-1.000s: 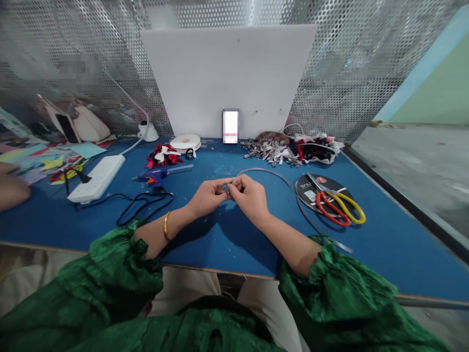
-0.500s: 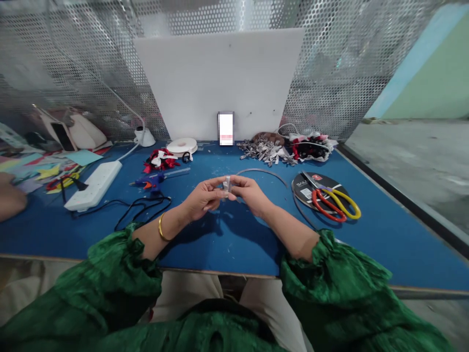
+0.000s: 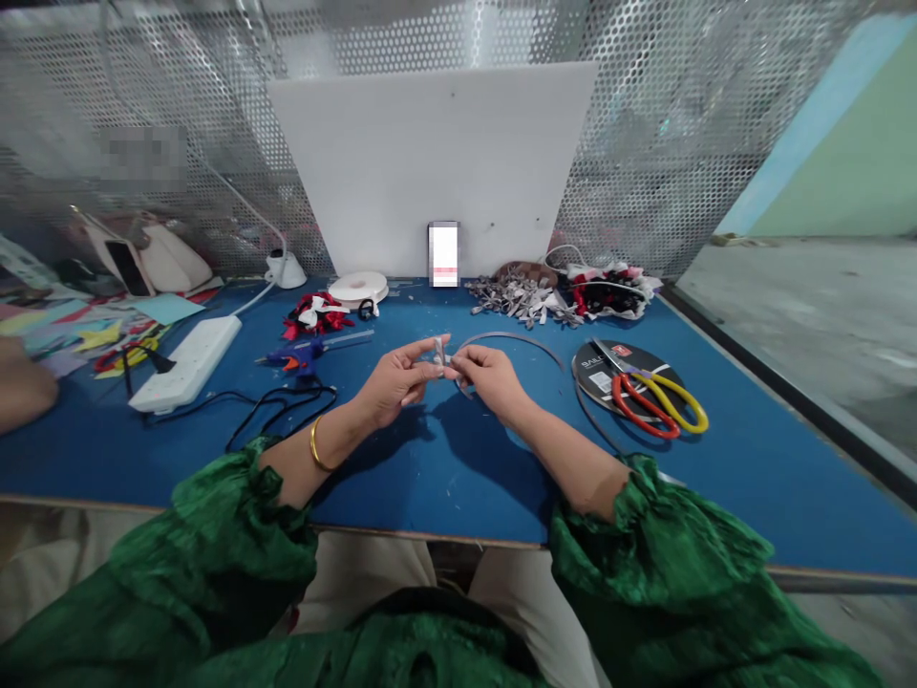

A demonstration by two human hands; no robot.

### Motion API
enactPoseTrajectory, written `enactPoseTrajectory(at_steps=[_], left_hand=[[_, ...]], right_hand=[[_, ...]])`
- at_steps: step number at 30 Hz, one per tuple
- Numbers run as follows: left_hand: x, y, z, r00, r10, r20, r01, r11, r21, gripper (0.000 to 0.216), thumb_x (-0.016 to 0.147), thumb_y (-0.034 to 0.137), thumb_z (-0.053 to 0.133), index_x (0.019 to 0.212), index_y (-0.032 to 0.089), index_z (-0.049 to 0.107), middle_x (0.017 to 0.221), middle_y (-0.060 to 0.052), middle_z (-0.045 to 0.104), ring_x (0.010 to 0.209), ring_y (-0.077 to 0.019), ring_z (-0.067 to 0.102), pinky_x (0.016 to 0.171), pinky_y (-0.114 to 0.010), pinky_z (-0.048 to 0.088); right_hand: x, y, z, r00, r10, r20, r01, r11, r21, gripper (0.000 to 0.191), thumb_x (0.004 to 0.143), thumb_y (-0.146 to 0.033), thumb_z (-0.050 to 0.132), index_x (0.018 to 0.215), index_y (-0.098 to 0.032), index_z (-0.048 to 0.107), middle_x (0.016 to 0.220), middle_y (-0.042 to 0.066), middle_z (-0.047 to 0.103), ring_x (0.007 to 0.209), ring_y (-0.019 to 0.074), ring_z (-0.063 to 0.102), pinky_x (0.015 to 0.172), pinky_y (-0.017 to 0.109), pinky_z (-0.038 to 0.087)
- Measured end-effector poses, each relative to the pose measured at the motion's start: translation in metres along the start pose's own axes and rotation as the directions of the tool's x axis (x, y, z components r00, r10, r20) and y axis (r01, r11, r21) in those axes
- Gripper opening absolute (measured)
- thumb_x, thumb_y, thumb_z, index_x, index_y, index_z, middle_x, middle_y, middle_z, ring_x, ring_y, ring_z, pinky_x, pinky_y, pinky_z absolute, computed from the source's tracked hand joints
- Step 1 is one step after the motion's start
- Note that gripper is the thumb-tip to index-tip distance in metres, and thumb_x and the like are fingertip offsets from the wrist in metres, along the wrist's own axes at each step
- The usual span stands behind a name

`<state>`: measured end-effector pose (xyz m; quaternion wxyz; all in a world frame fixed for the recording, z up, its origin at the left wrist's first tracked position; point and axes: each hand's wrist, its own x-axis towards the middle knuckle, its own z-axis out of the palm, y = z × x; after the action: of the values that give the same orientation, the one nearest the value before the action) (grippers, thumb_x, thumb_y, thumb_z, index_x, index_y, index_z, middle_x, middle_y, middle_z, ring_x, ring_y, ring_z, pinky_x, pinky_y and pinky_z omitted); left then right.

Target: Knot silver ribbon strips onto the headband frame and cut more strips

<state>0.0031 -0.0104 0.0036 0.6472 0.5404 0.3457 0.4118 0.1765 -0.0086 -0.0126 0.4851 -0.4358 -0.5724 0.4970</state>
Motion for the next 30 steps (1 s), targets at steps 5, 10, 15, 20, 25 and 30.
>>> enactPoseTrajectory(at_steps=[5,10,15,20,25,30], left_hand=[[0.002,-0.001,-0.001,0.998,0.035,-0.061,-0.029,0.995,0.094,0.062,0.074,0.027,0.07,0.133,0.015,0.055,0.085,-0.007,0.075,0.033,-0.0007,0.031,0.034,-0.019,0.025],[0.003,-0.004,0.001,0.993,0.11,-0.045,-0.099,0.975,0.197,0.058,0.077,0.026,0.068,0.132,0.013,0.057,0.078,-0.005,0.074,0.033,-0.0005,0.029,0.035,-0.018,0.024],[0.005,-0.008,0.0,0.984,0.176,-0.007,-0.168,0.949,0.265,0.052,0.077,0.027,0.066,0.127,0.012,0.061,0.078,-0.006,0.073,0.035,-0.0017,0.033,0.036,-0.018,0.028],[0.006,-0.012,0.0,0.979,0.203,-0.009,-0.192,0.938,0.287,0.046,0.079,0.028,0.065,0.122,0.012,0.066,0.066,-0.001,0.068,0.037,-0.0038,0.039,0.038,-0.019,0.033],[0.005,-0.018,0.002,0.974,0.227,0.017,-0.221,0.925,0.309,0.045,0.081,0.03,0.063,0.121,0.012,0.066,0.055,0.003,0.058,0.036,-0.0051,0.04,0.038,-0.018,0.032],[0.003,-0.017,0.006,0.974,0.219,0.063,-0.227,0.904,0.364,0.044,0.083,0.026,0.06,0.125,0.016,0.064,0.065,0.002,0.063,0.039,-0.0049,0.043,0.039,-0.018,0.036]], right_hand=[[0.0,-0.005,-0.003,0.989,-0.1,-0.108,0.099,0.995,-0.012,0.019,0.075,-0.033,0.063,0.064,-0.017,0.061,0.064,0.0,0.06,0.055,0.0103,0.046,0.054,0.025,0.037],[-0.007,-0.01,-0.001,0.949,-0.297,-0.107,0.264,0.932,-0.246,0.019,0.084,-0.029,0.056,0.07,-0.017,0.062,0.065,0.0,0.058,0.057,0.0119,0.047,0.056,0.026,0.037],[-0.019,-0.023,0.006,0.842,-0.537,-0.047,0.449,0.747,-0.49,0.021,0.088,-0.021,0.053,0.068,-0.019,0.059,0.065,0.0,0.056,0.061,0.0133,0.049,0.061,0.027,0.037],[-0.026,-0.025,0.013,0.757,-0.648,0.086,0.568,0.587,-0.576,0.023,0.092,-0.02,0.048,0.071,-0.02,0.057,0.069,0.003,0.056,0.067,0.016,0.052,0.065,0.029,0.04],[-0.023,-0.018,0.014,0.674,-0.682,0.284,0.61,0.297,-0.735,0.022,0.094,-0.019,0.046,0.079,-0.019,0.061,0.077,0.006,0.061,0.076,0.0181,0.055,0.073,0.032,0.04],[-0.019,-0.019,0.012,0.694,-0.634,0.341,0.554,0.168,-0.816,0.024,0.095,-0.022,0.047,0.079,-0.019,0.064,0.084,0.006,0.061,0.084,0.0191,0.054,0.081,0.034,0.036]])
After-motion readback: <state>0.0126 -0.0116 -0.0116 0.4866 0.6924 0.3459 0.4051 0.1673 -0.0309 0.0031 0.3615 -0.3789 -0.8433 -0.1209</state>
